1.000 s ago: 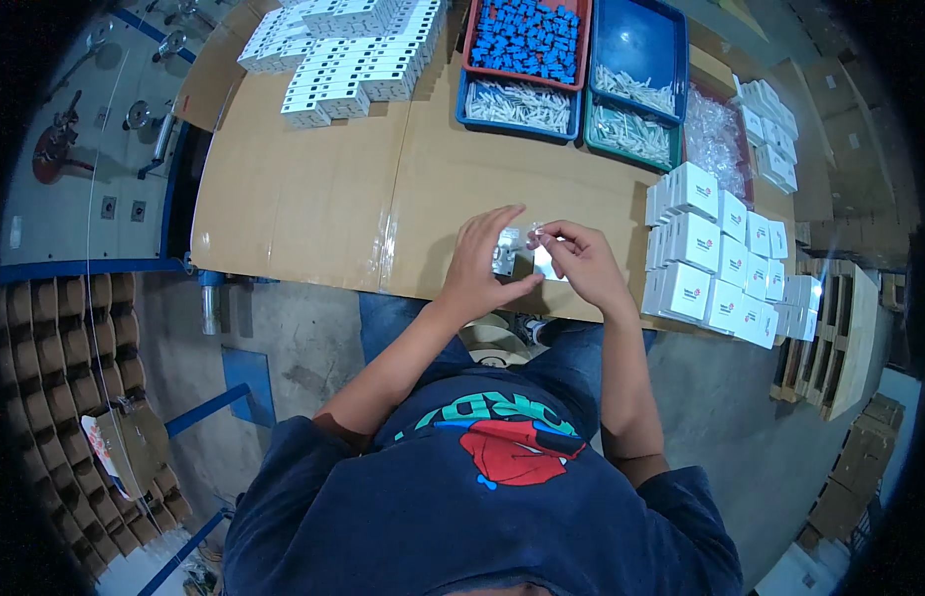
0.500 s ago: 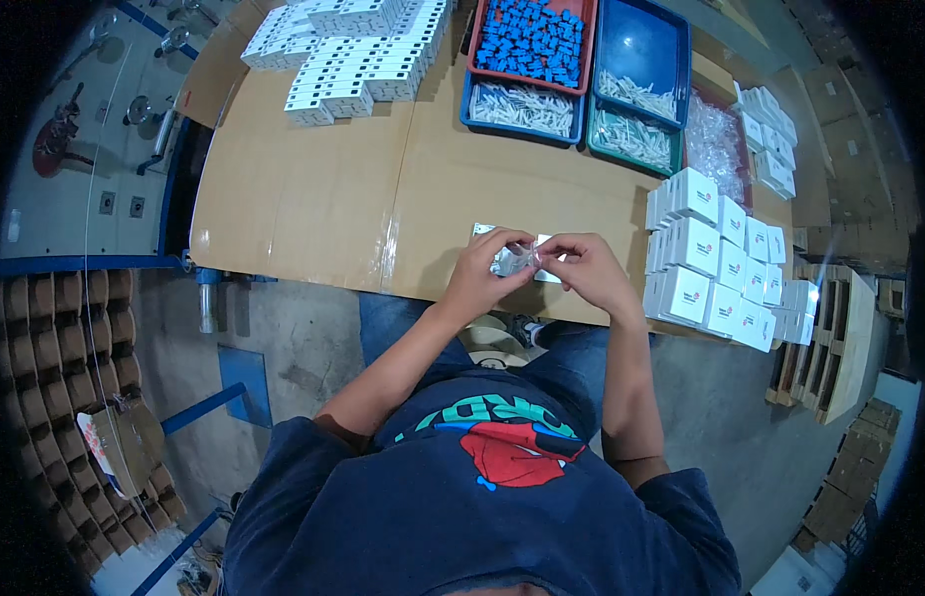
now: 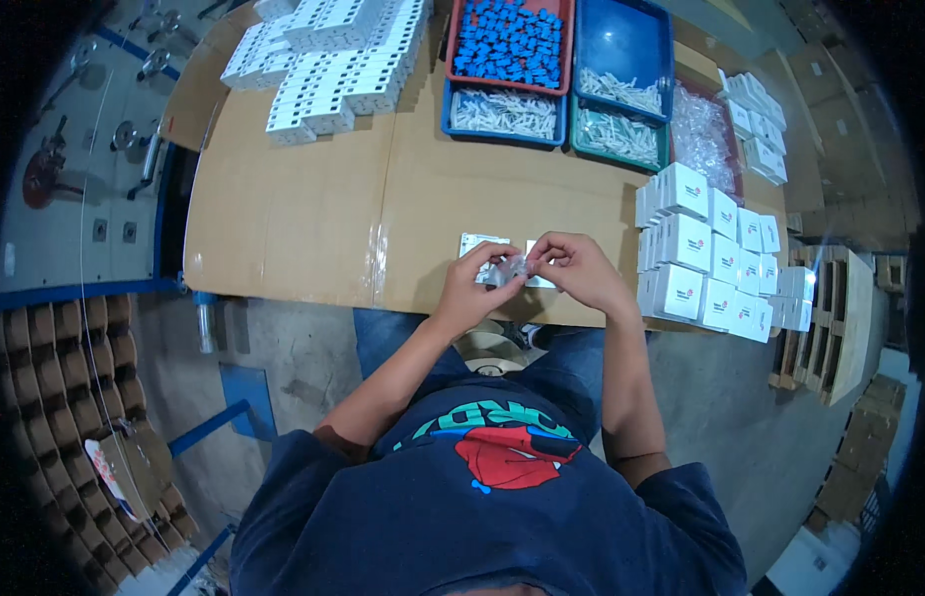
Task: Placing electronic components into small cardboard boxes and then into a plastic bag.
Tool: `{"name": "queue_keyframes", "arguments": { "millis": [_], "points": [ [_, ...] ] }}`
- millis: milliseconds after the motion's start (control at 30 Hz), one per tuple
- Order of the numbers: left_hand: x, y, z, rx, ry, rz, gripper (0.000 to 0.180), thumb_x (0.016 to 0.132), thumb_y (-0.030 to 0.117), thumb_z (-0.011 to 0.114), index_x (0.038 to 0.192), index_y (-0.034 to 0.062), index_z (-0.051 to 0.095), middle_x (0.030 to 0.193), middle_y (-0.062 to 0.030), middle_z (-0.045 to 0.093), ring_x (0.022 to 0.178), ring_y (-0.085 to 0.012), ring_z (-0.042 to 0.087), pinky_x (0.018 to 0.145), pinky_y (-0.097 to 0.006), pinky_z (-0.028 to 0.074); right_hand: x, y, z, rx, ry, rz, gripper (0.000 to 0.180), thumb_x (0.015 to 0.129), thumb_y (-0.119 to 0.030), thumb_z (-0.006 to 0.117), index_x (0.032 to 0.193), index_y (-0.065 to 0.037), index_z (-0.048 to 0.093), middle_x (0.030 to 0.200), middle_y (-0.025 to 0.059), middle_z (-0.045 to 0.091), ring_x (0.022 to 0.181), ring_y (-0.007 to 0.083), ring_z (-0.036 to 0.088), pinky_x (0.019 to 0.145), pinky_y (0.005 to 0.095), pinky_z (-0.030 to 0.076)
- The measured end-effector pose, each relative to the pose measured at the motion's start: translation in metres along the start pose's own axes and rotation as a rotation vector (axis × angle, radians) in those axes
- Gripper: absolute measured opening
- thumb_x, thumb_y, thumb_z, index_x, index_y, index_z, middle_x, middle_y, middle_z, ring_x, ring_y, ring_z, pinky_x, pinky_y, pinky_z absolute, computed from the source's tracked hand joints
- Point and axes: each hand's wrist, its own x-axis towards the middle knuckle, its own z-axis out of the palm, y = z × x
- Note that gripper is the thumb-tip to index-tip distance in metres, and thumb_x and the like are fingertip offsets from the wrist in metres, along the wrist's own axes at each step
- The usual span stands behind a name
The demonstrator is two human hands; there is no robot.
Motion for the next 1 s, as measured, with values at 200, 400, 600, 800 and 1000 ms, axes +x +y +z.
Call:
{"name": "queue_keyframes", "arguments": {
  "millis": [200,400,600,800,1000],
  "points": [
    [-0.002,-0.017,0.004,-0.045,0.024,-0.072,0.037,0.082,0.006,0.077,0.117,0.0017,0.065,0.103,-0.0065,0.072,0.098,-0.0167,0.066,0.091,-0.032,0.051,0.02,0.003,-0.037,0.036,0.061,-0.004,0.012,0.094,-0.01,0.062,0.099,-0.001,0.068,0.085,0.0047,0.07,0.072,0.0106,0.065,0.058,0.0257,0.051],
    [-0.005,-0.024,0.004,-0.033,-0.003,-0.095,0.038,0.083,0.004,0.075,0.119,0.0022,0.064,0.107,-0.0076,0.07,0.102,-0.0166,0.065,0.094,-0.032,0.05,0.095,0.032,-0.149,-0.266,0.435,-0.079,0.016,0.09,-0.014,0.065,0.1,-0.002,0.069,0.085,0.0096,0.073,0.076,0.0185,0.07,0.067,0.0348,0.055],
    [-0.013,-0.026,0.005,-0.024,-0.013,-0.138,0.036,0.083,0.005,0.075,0.117,0.0044,0.064,0.103,-0.0059,0.07,0.101,-0.0163,0.064,0.093,-0.032,0.049,0.178,0.024,-0.213,-0.619,0.871,-0.223,0.02,0.083,-0.011,0.069,0.102,-0.008,0.071,0.092,0.0154,0.074,0.089,0.0356,0.071,0.078,0.0447,0.056],
    [-0.012,-0.026,0.001,0.017,-0.031,-0.152,0.035,0.083,0.005,0.076,0.117,0.0041,0.065,0.104,-0.0068,0.071,0.099,-0.0162,0.064,0.092,-0.032,0.049,0.238,0.022,-0.239,-0.827,0.859,-0.181,0.019,0.084,-0.012,0.067,0.102,-0.012,0.072,0.094,0.0159,0.073,0.093,0.0376,0.07,0.08,0.0492,0.056],
    [-0.008,-0.022,-0.005,0.011,-0.033,-0.17,0.035,0.083,0.004,0.076,0.117,0.004,0.065,0.106,-0.0076,0.071,0.099,-0.0162,0.065,0.091,-0.031,0.05,0.264,0.028,-0.227,-1.01,0.71,-0.166,0.019,0.082,-0.009,0.065,0.1,-0.009,0.07,0.101,0.0167,0.072,0.101,0.0381,0.068,0.081,0.0503,0.056]
  ]
}}
